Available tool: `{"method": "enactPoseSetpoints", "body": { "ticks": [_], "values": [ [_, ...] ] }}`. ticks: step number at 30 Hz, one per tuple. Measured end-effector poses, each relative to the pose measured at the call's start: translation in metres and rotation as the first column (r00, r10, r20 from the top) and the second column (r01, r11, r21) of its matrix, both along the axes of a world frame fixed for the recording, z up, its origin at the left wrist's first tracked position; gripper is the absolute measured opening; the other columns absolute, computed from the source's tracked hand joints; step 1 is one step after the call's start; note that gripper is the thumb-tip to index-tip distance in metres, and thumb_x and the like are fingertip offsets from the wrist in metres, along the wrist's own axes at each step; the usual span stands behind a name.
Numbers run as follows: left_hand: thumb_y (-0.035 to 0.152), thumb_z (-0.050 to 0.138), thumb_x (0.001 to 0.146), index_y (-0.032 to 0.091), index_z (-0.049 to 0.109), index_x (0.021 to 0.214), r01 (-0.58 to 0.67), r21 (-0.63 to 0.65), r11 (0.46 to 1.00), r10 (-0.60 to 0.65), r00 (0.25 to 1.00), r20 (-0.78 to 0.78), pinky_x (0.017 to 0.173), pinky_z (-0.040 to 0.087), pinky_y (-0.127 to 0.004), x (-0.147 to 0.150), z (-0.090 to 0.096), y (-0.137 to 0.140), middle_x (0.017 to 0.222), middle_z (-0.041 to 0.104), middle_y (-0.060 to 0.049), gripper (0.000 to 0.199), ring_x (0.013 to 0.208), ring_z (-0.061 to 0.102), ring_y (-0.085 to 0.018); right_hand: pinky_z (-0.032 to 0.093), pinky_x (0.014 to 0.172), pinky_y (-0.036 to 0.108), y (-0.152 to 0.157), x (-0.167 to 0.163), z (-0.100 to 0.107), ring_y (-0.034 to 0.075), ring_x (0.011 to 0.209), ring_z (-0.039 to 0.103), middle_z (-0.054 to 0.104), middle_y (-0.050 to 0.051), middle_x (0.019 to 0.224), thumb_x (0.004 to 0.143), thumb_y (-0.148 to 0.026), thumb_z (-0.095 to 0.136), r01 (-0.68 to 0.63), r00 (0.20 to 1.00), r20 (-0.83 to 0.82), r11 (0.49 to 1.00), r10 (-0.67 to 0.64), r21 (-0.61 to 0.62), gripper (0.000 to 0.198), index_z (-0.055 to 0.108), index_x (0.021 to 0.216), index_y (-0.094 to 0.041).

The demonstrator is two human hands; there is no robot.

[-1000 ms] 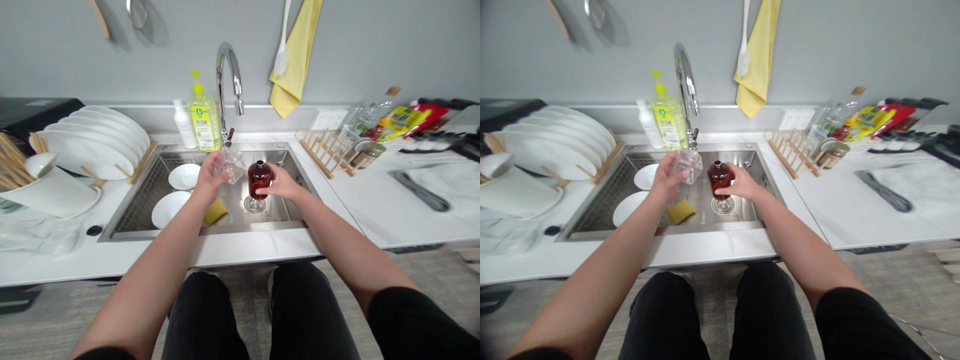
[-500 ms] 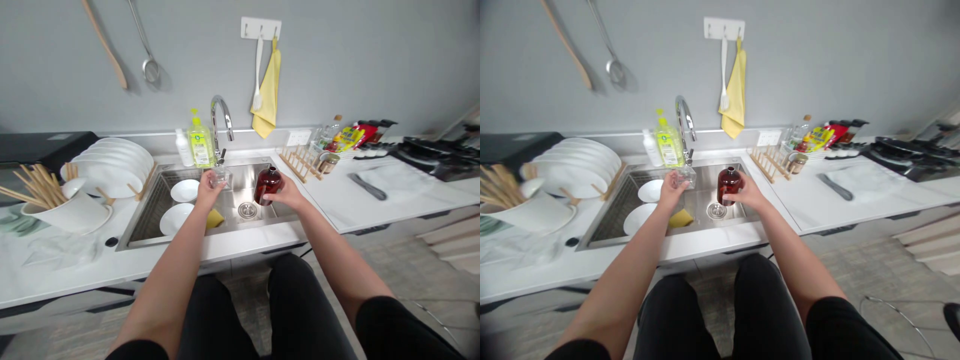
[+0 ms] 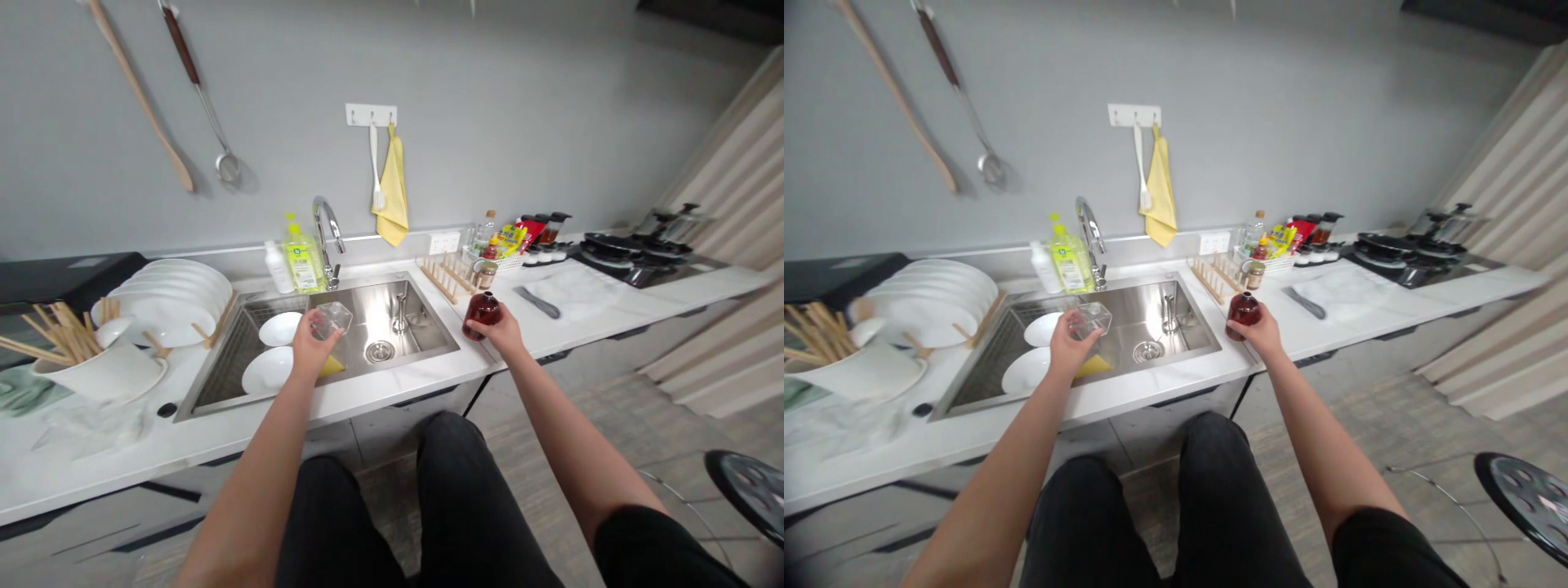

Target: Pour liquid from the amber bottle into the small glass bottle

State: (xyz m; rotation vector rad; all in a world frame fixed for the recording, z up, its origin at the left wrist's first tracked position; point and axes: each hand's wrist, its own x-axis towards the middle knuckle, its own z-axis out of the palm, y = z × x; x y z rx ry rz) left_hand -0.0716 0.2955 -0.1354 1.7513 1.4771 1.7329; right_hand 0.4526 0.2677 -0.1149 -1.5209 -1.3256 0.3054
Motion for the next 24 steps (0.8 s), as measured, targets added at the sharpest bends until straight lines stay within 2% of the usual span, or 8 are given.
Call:
{"method": "enactPoseSetpoints", "body": {
  "ticks": [3,7,12,16,18,20,22,24],
  "values": [
    [0.049,0.1,0.073,0.025,0.067,0.135,0.048,-0.039,0.998,-0.049,0.999,-0.004,0.11,0.06,-0.056,-0.005,-0.004,-0.015,0.129,0.079,-0.012,0.074,0.121,0.077,-0.038,0.064,0.107,0.057,0.012,0.024,-0.009,0.038,0.113,0.08,0.085,0.018,0.13,0.059,-0.07,0.099,0.057,0.997,-0.042,0.998,-0.057,-0.009,0.095,0.074,0.135,-0.02],
    [0.053,0.099,0.067,0.026,0.066,0.127,0.111,-0.114,0.987,-0.094,0.985,0.144,0.111,0.06,-0.058,-0.015,-0.009,-0.018,0.118,0.078,-0.009,0.074,0.119,0.077,-0.038,0.063,0.108,0.057,0.024,0.04,-0.018,0.037,0.112,0.079,0.084,0.017,0.13,0.056,-0.067,0.099,0.093,0.992,-0.076,0.994,-0.097,-0.059,0.093,0.073,0.132,-0.02],
    [0.055,0.098,0.064,0.026,0.063,0.126,0.156,-0.105,0.982,-0.13,0.967,0.22,0.115,0.06,-0.057,-0.015,-0.006,-0.018,0.122,0.077,-0.009,0.076,0.121,0.077,-0.035,0.059,0.115,0.058,0.033,0.038,-0.023,0.038,0.12,0.077,0.082,0.018,0.136,0.062,-0.066,0.096,0.058,0.991,-0.12,0.996,-0.065,-0.06,0.091,0.069,0.136,-0.022],
    [0.053,0.103,0.058,0.026,0.062,0.123,0.22,-0.126,0.967,-0.188,0.955,0.23,0.11,0.062,-0.055,-0.009,-0.002,-0.021,0.119,0.079,-0.009,0.082,0.117,0.078,-0.034,0.054,0.123,0.065,0.026,0.032,-0.018,0.045,0.139,0.07,0.071,0.028,0.153,0.063,-0.066,0.095,0.052,0.994,-0.091,0.996,-0.059,-0.075,0.11,0.058,0.153,-0.016],
    [0.056,0.105,0.056,0.027,0.061,0.121,0.25,-0.134,0.959,-0.213,0.946,0.243,0.106,0.063,-0.054,-0.008,-0.002,-0.02,0.117,0.079,-0.009,0.084,0.114,0.079,-0.034,0.044,0.132,0.07,0.01,0.024,-0.013,0.051,0.159,0.054,0.054,0.035,0.169,0.071,-0.067,0.091,0.173,0.985,0.014,0.984,-0.173,0.043,0.117,0.049,0.164,-0.01],
    [0.058,0.106,0.055,0.027,0.059,0.119,0.276,-0.137,0.951,-0.235,0.937,0.258,0.105,0.064,-0.053,-0.007,-0.004,-0.018,0.116,0.079,-0.009,0.085,0.113,0.079,-0.033,0.032,0.139,0.075,-0.014,0.006,-0.009,0.053,0.173,0.035,0.037,0.037,0.181,0.086,-0.066,0.081,0.259,0.941,0.163,0.941,-0.297,0.219,0.107,0.044,0.169,-0.008],
    [0.061,0.106,0.056,0.027,0.058,0.116,0.303,-0.138,0.943,-0.258,0.928,0.269,0.104,0.064,-0.052,-0.007,-0.006,-0.016,0.117,0.078,-0.009,0.084,0.112,0.079,-0.032,0.03,0.141,0.076,-0.039,-0.025,-0.006,0.051,0.176,0.032,0.033,0.031,0.185,0.097,-0.059,0.074,0.167,0.912,0.314,0.939,-0.263,0.302,0.091,0.045,0.171,-0.015],
    [0.062,0.105,0.058,0.026,0.057,0.115,0.331,-0.137,0.934,-0.286,0.918,0.274,0.103,0.065,-0.051,-0.006,-0.008,-0.016,0.118,0.078,-0.01,0.083,0.111,0.079,-0.031,0.036,0.14,0.074,-0.056,-0.069,-0.004,0.048,0.17,0.043,0.047,0.026,0.178,0.1,-0.05,0.075,-0.048,0.907,0.414,0.96,-0.072,0.274,0.074,0.056,0.166,-0.023]
  ]
}}
